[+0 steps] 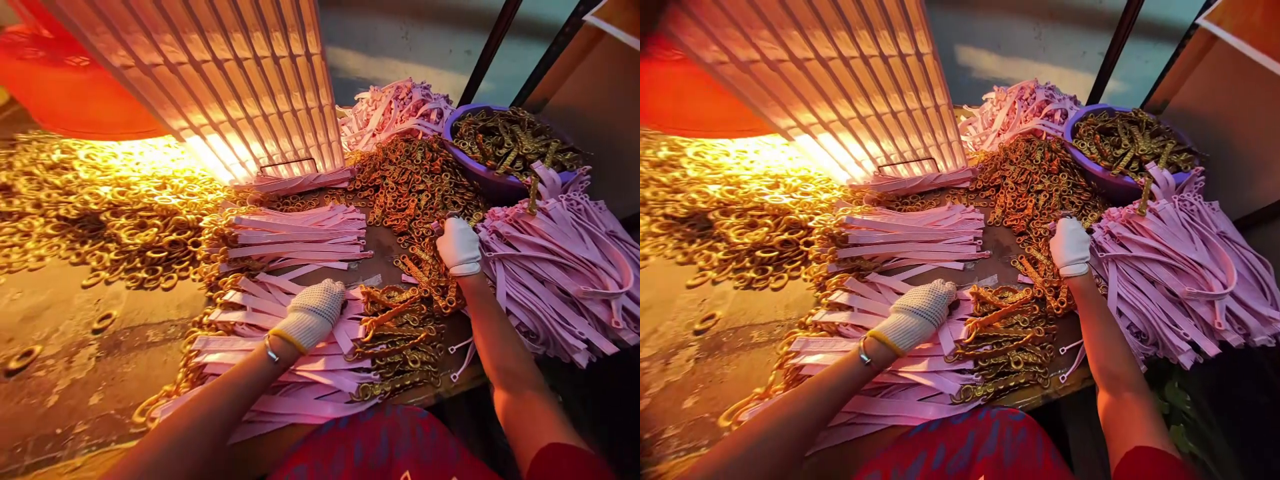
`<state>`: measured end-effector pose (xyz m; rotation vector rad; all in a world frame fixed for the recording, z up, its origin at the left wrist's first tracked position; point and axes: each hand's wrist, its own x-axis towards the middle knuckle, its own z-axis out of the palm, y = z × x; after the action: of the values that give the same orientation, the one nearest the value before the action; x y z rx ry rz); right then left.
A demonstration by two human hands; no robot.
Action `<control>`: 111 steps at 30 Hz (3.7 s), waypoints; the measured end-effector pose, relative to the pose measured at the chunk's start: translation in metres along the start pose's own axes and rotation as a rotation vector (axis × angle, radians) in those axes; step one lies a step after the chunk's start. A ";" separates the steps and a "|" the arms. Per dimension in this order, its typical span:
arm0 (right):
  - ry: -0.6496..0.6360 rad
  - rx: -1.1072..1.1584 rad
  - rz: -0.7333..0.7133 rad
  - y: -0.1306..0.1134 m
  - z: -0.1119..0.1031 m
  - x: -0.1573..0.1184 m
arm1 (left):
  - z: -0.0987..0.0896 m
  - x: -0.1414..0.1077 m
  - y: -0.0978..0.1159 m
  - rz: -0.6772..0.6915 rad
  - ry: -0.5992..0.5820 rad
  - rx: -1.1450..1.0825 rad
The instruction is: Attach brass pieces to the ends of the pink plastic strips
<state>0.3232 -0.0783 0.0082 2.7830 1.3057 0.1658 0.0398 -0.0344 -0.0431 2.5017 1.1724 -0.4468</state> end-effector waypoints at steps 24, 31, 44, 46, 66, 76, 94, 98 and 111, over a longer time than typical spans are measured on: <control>0.093 0.983 -0.713 -0.059 0.035 -0.138 | 0.014 -0.007 -0.029 -0.002 0.309 -0.463; -0.178 1.297 -0.761 -0.079 0.012 -0.141 | -0.006 -0.043 -0.017 0.223 0.330 -0.856; -0.163 1.697 -0.401 -0.089 0.020 -0.151 | 0.009 -0.072 0.023 -0.039 0.154 -1.853; -0.117 1.526 -0.505 -0.084 0.019 -0.152 | 0.010 -0.073 0.027 -0.061 0.208 -1.897; 0.065 0.761 -0.547 -0.048 0.026 -0.135 | -0.022 -0.003 0.004 0.135 0.303 -0.709; -0.059 0.977 -0.495 -0.034 0.045 -0.132 | -0.013 0.067 -0.008 0.061 0.326 -0.129; 0.005 0.841 -0.700 -0.059 0.013 -0.131 | -0.017 0.010 -0.022 0.061 0.526 -0.898; 0.010 0.676 -0.711 -0.072 0.003 -0.135 | -0.022 -0.030 -0.010 0.056 0.378 -1.449; 0.222 0.170 -0.820 -0.094 -0.007 -0.160 | -0.008 -0.069 -0.004 0.048 0.161 -1.796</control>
<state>0.1486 -0.1411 -0.0054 2.1331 2.4723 0.3245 -0.0048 -0.0751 -0.0079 0.9389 0.8081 0.6295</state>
